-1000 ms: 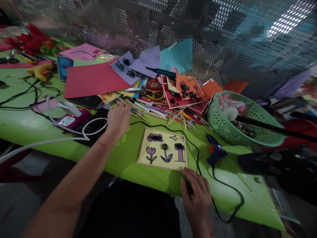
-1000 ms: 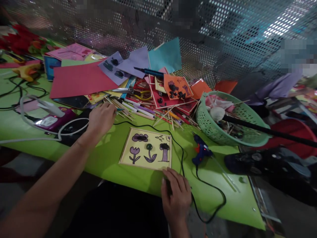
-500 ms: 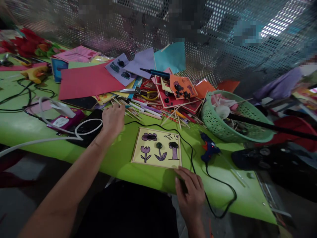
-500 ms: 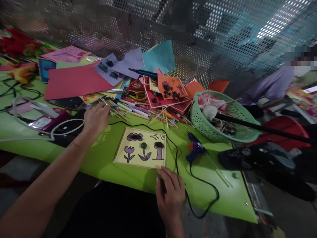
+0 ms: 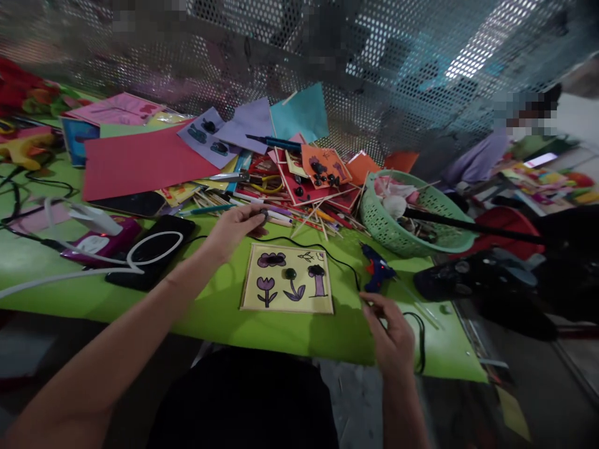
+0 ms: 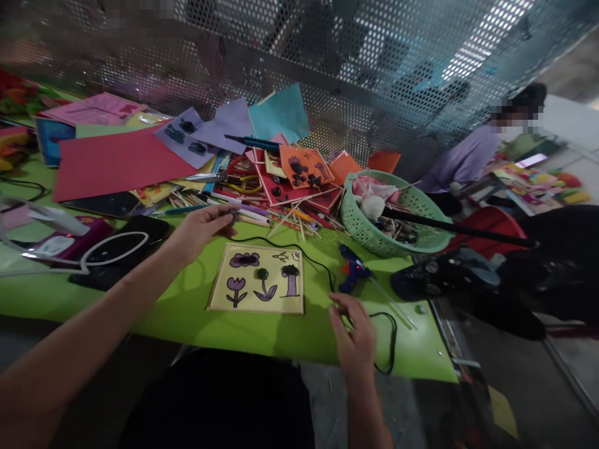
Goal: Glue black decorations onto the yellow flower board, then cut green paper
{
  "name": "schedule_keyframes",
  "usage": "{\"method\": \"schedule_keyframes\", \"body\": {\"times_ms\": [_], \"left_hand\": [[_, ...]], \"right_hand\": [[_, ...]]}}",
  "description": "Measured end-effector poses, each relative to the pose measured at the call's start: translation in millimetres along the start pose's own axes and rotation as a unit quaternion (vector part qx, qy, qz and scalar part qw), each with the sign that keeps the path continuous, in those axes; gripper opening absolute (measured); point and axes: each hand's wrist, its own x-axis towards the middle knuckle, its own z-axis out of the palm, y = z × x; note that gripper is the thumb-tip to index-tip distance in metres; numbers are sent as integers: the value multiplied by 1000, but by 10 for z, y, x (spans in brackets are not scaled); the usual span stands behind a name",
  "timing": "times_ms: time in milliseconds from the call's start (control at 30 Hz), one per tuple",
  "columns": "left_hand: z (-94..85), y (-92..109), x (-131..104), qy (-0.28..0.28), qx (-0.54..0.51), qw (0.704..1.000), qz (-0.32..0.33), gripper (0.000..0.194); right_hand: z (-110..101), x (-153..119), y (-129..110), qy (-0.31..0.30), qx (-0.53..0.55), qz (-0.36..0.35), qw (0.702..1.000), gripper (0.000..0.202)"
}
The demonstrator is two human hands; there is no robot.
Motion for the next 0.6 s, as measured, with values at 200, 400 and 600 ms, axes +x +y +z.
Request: {"method": "schedule_keyframes", "body": {"times_ms": [200,400,600], "left_hand": [[315,155,3,-88,-66,993,-39,35],[551,212,13,-111,-150,978,-89,38],[544,156,-17,-98,-261,954,-113,28]], "right_hand": [[-8,606,-614,-29,68,-48,996,15],[412,1157,-1011,-66,136,-91,984,19],[845,1317,-991,-90,201,-49,974,25]]}}
